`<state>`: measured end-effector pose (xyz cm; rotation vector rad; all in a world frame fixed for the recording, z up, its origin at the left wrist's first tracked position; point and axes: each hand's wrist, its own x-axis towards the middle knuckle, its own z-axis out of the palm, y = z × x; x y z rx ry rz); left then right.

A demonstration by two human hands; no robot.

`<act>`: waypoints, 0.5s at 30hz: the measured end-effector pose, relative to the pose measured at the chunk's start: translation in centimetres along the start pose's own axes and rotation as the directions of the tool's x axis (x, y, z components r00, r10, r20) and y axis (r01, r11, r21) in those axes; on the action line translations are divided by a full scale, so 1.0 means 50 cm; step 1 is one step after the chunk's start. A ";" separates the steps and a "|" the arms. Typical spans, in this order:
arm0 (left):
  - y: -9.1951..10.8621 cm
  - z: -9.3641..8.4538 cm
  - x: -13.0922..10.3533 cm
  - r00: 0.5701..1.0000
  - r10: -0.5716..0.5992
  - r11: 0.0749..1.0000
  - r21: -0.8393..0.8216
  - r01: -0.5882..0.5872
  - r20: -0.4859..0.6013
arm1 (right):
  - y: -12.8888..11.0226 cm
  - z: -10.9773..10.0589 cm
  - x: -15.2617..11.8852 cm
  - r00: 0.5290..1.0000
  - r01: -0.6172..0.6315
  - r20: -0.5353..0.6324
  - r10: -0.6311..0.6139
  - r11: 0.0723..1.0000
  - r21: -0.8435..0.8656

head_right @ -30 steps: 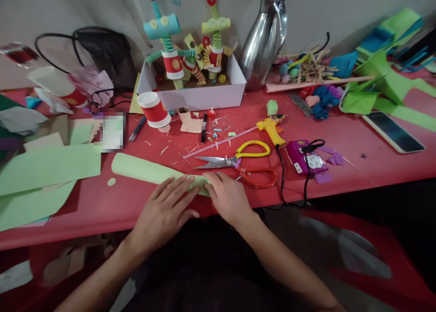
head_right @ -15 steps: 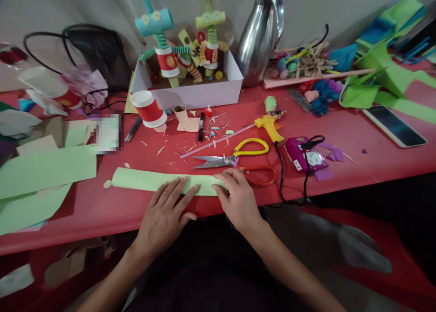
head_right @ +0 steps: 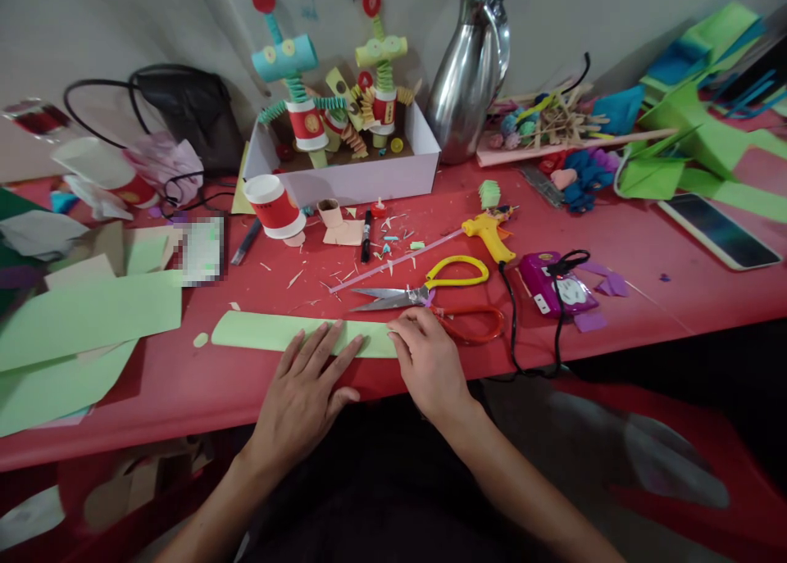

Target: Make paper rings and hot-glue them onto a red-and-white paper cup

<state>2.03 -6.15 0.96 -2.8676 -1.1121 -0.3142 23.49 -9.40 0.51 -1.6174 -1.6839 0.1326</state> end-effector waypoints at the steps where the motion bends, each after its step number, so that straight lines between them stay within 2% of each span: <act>1: 0.000 0.000 0.000 1.000 -0.001 1.000 -0.002 0.001 0.008 | 0.000 0.000 0.000 1.000 -0.001 -0.003 0.001 1.000 -0.007; 6: 0.000 -0.002 0.002 1.000 -0.012 1.000 -0.029 0.013 0.027 | -0.006 -0.003 0.000 0.999 0.020 0.044 -0.016 0.995 -0.098; 10: 0.000 -0.006 0.005 0.999 -0.025 0.998 -0.051 0.027 0.030 | -0.023 -0.006 -0.012 0.996 0.090 0.029 -0.086 0.949 -0.303; 12: 0.002 -0.006 0.004 0.999 -0.031 0.998 -0.056 0.033 0.027 | -0.030 -0.001 -0.026 0.983 0.182 0.052 -0.174 0.939 -0.290; 15: 0.009 -0.003 -0.002 0.999 -0.045 0.997 -0.055 0.045 0.003 | -0.032 0.012 -0.053 0.944 0.312 0.171 -0.281 0.930 -0.196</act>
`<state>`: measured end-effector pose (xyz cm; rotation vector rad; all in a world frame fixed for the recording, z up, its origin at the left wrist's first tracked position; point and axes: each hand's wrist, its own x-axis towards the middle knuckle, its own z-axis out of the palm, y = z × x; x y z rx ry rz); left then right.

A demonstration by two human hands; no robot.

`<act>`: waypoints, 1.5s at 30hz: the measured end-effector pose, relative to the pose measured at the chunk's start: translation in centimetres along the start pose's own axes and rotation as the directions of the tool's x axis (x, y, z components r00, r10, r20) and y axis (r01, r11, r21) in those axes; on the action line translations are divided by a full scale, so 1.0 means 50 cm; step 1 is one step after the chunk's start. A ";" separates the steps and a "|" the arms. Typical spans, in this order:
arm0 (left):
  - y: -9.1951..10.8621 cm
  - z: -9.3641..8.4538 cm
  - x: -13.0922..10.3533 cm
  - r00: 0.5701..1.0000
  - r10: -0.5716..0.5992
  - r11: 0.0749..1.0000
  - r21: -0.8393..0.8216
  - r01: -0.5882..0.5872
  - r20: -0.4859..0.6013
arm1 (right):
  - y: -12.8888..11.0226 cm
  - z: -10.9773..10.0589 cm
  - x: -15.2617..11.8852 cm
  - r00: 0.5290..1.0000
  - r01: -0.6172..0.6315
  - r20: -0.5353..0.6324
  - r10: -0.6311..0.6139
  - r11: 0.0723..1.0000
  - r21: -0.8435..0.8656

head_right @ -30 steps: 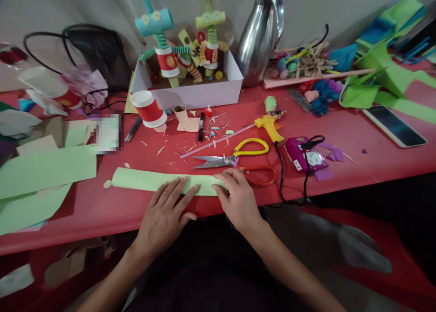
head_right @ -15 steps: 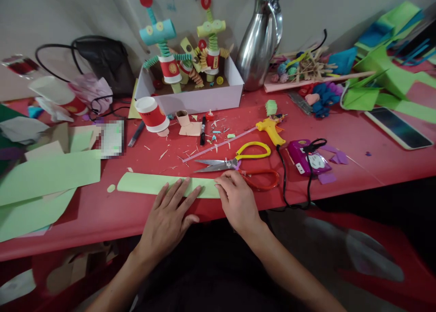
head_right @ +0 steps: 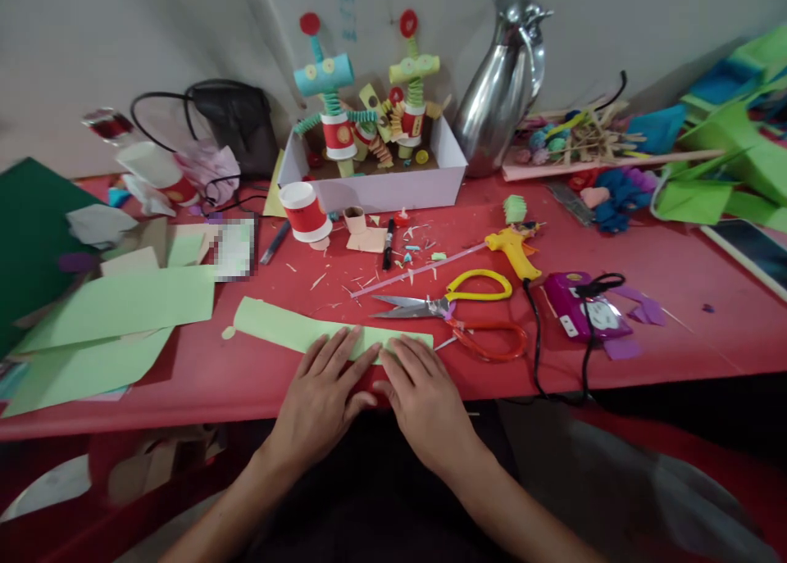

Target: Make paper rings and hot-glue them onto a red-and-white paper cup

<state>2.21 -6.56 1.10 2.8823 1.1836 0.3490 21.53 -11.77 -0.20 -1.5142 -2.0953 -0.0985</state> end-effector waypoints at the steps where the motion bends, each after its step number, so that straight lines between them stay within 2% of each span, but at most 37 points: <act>1: 0.003 0.001 -0.003 1.000 -0.008 1.000 0.002 0.008 -0.009 | -0.001 0.005 -0.008 0.999 0.027 0.030 -0.027 1.000 -0.006; 6: 0.007 0.002 -0.020 0.998 -0.065 0.997 0.028 0.066 -0.021 | 0.008 0.017 -0.035 0.989 0.118 0.097 -0.108 0.988 -0.098; 9: -0.011 -0.005 -0.033 0.992 -0.121 0.989 0.080 0.123 -0.026 | 0.012 0.017 -0.038 0.986 0.145 0.096 -0.134 0.981 -0.128; 12: -0.055 -0.017 -0.055 0.977 -0.212 0.966 0.143 0.214 -0.033 | 0.012 0.019 -0.039 0.985 0.154 0.093 -0.142 0.978 -0.142; 15: -0.115 -0.031 -0.086 0.952 -0.302 0.931 0.200 0.304 -0.040 | 0.013 0.021 -0.041 0.985 0.157 0.098 -0.144 0.978 -0.140; 19: -0.181 -0.054 -0.116 0.898 -0.433 0.866 0.243 0.437 -0.071 | 0.013 0.020 -0.043 0.982 0.165 0.118 -0.150 0.977 -0.134; 22: -0.180 -0.068 -0.101 0.819 -0.531 0.776 0.264 0.573 -0.218 | 0.011 0.019 -0.043 0.982 0.159 0.124 -0.142 0.977 -0.140; 23: -0.167 -0.069 -0.088 0.809 -0.530 0.769 0.258 0.585 -0.255 | 0.009 0.020 -0.042 0.982 0.159 0.123 -0.141 0.977 -0.143; 24: -0.150 -0.067 -0.073 0.822 -0.501 0.792 0.241 0.561 -0.271 | 0.008 0.021 -0.042 0.982 0.159 0.122 -0.142 0.976 -0.146; 25: -0.130 -0.064 -0.059 0.864 -0.438 0.843 0.220 0.491 -0.249 | 0.008 0.022 -0.043 0.983 0.161 0.118 -0.144 0.975 -0.150; 26: -0.108 -0.057 -0.046 0.940 -0.308 0.927 0.177 0.331 -0.147 | 0.008 0.024 -0.043 0.983 0.163 0.112 -0.146 0.975 -0.154; 27: -0.088 -0.050 -0.037 0.985 -0.151 0.981 0.110 0.160 -0.088 | 0.009 0.025 -0.045 0.983 0.163 0.107 -0.147 0.974 -0.158; 28: -0.071 -0.042 -0.031 0.997 -0.080 0.995 0.056 0.079 0.001 | 0.011 0.027 -0.047 0.984 0.164 0.102 -0.149 0.973 -0.163; 30: -0.052 -0.030 -0.028 0.996 -0.089 0.996 0.021 0.088 0.030 | 0.021 0.029 -0.054 0.983 0.173 0.083 -0.161 0.970 -0.173; 32: -0.053 -0.030 -0.030 0.985 -0.169 0.985 0.022 0.169 0.024 | 0.034 0.030 -0.064 0.982 0.191 0.053 -0.184 0.964 -0.187; 34: -0.067 -0.045 -0.026 0.968 -0.251 0.968 0.019 0.251 0.024 | 0.048 0.032 -0.074 0.977 0.214 0.017 -0.215 0.956 -0.203; 37: -0.094 -0.082 0.005 0.932 -0.349 0.937 0.041 0.346 0.098 | 0.063 0.033 -0.083 0.972 0.229 -0.004 -0.236 0.947 -0.226; 41: -0.123 -0.121 0.053 0.916 -0.338 0.941 0.086 0.327 0.215 | 0.071 0.031 -0.084 0.958 0.275 -0.016 -0.286 0.932 -0.235; 45: -0.138 -0.128 0.066 0.908 -0.298 0.954 0.069 0.290 0.296 | 0.082 0.030 -0.078 0.944 0.303 -0.070 -0.323 0.931 -0.203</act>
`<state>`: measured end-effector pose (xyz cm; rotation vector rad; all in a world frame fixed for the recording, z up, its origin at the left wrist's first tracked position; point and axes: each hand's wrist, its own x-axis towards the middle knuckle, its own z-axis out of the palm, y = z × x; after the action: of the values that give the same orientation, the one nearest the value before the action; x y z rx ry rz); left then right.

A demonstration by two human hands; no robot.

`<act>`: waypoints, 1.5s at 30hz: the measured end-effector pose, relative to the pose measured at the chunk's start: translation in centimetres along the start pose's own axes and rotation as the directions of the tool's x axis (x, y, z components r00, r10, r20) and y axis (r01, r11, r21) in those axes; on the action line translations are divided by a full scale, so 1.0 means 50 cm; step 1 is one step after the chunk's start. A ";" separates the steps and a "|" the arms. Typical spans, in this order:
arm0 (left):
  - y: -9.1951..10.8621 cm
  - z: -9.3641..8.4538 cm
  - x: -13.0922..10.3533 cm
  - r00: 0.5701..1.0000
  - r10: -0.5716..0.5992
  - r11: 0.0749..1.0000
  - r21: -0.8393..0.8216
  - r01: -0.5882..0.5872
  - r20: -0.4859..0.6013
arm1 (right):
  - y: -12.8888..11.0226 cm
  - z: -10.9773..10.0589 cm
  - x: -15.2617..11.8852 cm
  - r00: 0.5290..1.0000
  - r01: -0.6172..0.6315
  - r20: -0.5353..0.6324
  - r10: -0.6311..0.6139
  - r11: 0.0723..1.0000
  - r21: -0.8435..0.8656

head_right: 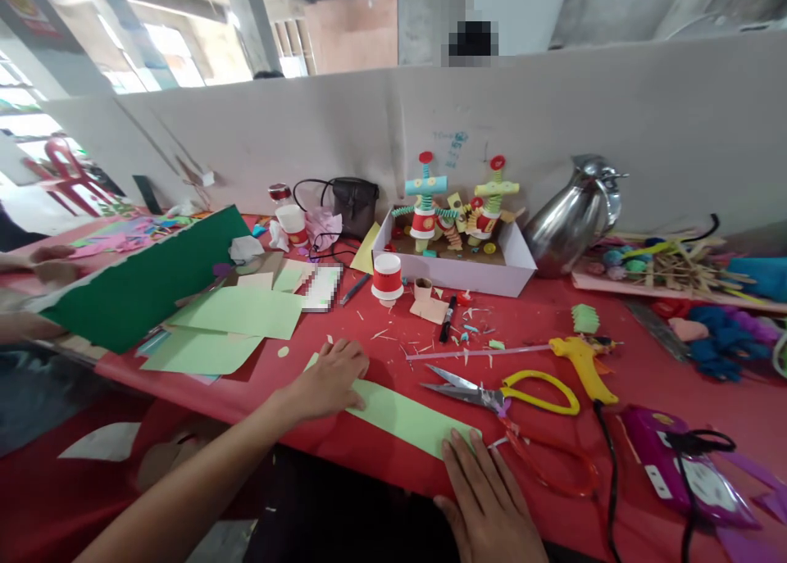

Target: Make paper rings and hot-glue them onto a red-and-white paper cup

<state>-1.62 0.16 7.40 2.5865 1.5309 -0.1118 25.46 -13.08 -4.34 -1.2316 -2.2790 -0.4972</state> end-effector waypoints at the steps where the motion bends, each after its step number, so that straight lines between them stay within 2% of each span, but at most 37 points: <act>1: -0.002 0.002 -0.001 1.000 0.001 1.000 -0.029 -0.001 0.010 | 0.003 0.002 0.000 1.000 -0.014 -0.010 0.014 1.000 0.018; 5: -0.009 0.007 -0.014 0.997 0.006 0.992 -0.129 0.004 0.072 | 0.005 0.005 -0.001 0.997 -0.071 -0.028 0.074 0.994 0.087; 7: -0.010 0.001 -0.029 0.997 0.005 0.983 -0.182 0.009 0.072 | 0.001 -0.004 0.002 0.981 -0.187 -0.031 0.194 0.970 0.158; 8: -0.009 -0.003 -0.038 0.999 -0.017 0.972 -0.235 0.029 0.051 | -0.003 -0.011 0.007 0.951 -0.289 -0.049 0.307 0.932 0.220; 9: -0.006 -0.008 -0.048 0.998 -0.056 0.949 -0.311 0.059 0.017 | -0.008 -0.020 0.014 0.892 -0.408 -0.064 0.447 0.859 0.309; 11: 0.009 -0.015 -0.068 0.987 -0.152 0.859 -0.499 0.111 -0.042 | -0.019 -0.040 0.037 0.709 -0.574 -0.044 0.703 0.613 0.543; 12: 0.020 -0.017 -0.076 0.982 -0.181 0.805 -0.582 0.118 -0.052 | -0.026 -0.049 0.052 0.632 -0.591 0.018 0.775 0.467 0.658; 13: 0.034 -0.017 -0.083 0.982 -0.184 0.753 -0.650 0.108 -0.049 | -0.033 -0.056 0.069 0.597 -0.572 0.103 0.796 0.332 0.750; 14: 0.049 -0.016 -0.088 0.986 -0.161 0.704 -0.704 0.093 -0.031 | -0.040 -0.061 0.087 0.603 -0.549 0.209 0.770 0.209 0.809; 16: 0.075 -0.010 -0.092 0.997 -0.066 0.615 -0.785 0.076 0.045 | -0.054 -0.066 0.123 0.649 -0.553 0.427 0.630 0.005 0.833; 18: 0.089 -0.002 -0.092 0.995 0.029 0.521 -0.851 0.067 0.096 | -0.064 -0.067 0.156 0.623 -0.608 0.550 0.556 -0.098 0.788; 20: 0.091 0.007 -0.090 0.989 0.090 0.432 -0.899 0.069 0.119 | -0.066 -0.066 0.181 0.591 -0.617 0.566 0.576 -0.130 0.776; 23: 0.083 0.016 -0.082 0.972 0.157 0.332 -0.936 0.116 0.176 | -0.058 -0.067 0.205 0.612 -0.538 0.570 0.548 -0.240 0.808; 24: 0.081 0.017 -0.079 0.959 0.181 0.326 -0.934 0.150 0.217 | -0.053 -0.068 0.210 0.618 -0.516 0.575 0.536 -0.276 0.811; 26: 0.077 0.017 -0.074 0.930 0.221 0.370 -0.908 0.198 0.293 | -0.039 -0.070 0.215 0.612 -0.497 0.578 0.540 -0.306 0.812; 30: 0.054 0.006 -0.082 0.895 0.220 0.567 -0.798 0.205 0.387 | 0.016 -0.088 0.213 0.498 -0.518 0.545 0.675 -0.272 0.811; 33: 0.024 -0.006 -0.095 0.862 0.232 0.622 -0.750 0.224 0.450 | 0.080 -0.114 0.206 0.450 -0.490 0.505 0.736 -0.270 0.829; 35: 0.012 -0.011 -0.100 0.853 0.241 0.605 -0.759 0.241 0.464 | 0.116 -0.133 0.203 0.417 -0.427 0.429 0.801 -0.244 0.871; 36: 0.011 -0.012 -0.099 0.868 0.215 0.569 -0.780 0.261 0.447 | 0.127 -0.140 0.203 0.378 -0.371 0.363 0.851 -0.220 0.902; 38: 0.024 -0.011 -0.090 0.928 0.072 0.403 -0.862 0.307 0.365 | 0.128 -0.147 0.205 0.283 -0.261 0.241 0.929 -0.167 0.951; 39: 0.036 -0.010 -0.081 0.951 -0.031 0.274 -0.913 0.303 0.306 | 0.117 -0.146 0.208 0.282 -0.239 0.226 0.932 -0.160 0.958; 40: 0.051 -0.008 -0.070 0.960 -0.142 0.135 -0.956 0.262 0.243 | 0.099 -0.142 0.212 0.336 -0.258 0.256 0.906 -0.173 0.951; 41: 0.068 -0.007 -0.058 0.959 -0.216 0.020 -0.981 0.192 0.183 | 0.076 -0.135 0.216 0.443 -0.322 0.328 0.834 -0.194 0.927; 42: 0.085 -0.005 -0.046 0.952 -0.284 -0.052 -0.994 0.101 0.111 | 0.049 -0.126 0.221 0.565 -0.409 0.415 0.713 -0.195 0.892; 43: 0.102 -0.003 -0.035 0.942 -0.332 -0.097 -0.995 0.024 0.055 | 0.023 -0.116 0.227 0.648 -0.499 0.494 0.579 -0.166 0.850; 45: 0.131 0.001 -0.020 0.919 -0.394 -0.168 -0.983 -0.076 -0.003 | -0.025 -0.098 0.239 0.698 -0.574 0.539 0.472 -0.083 0.815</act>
<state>3.62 -3.83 7.99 0.9893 1.0769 1.1217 20.08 -8.38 6.48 -1.1681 -1.2518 1.2527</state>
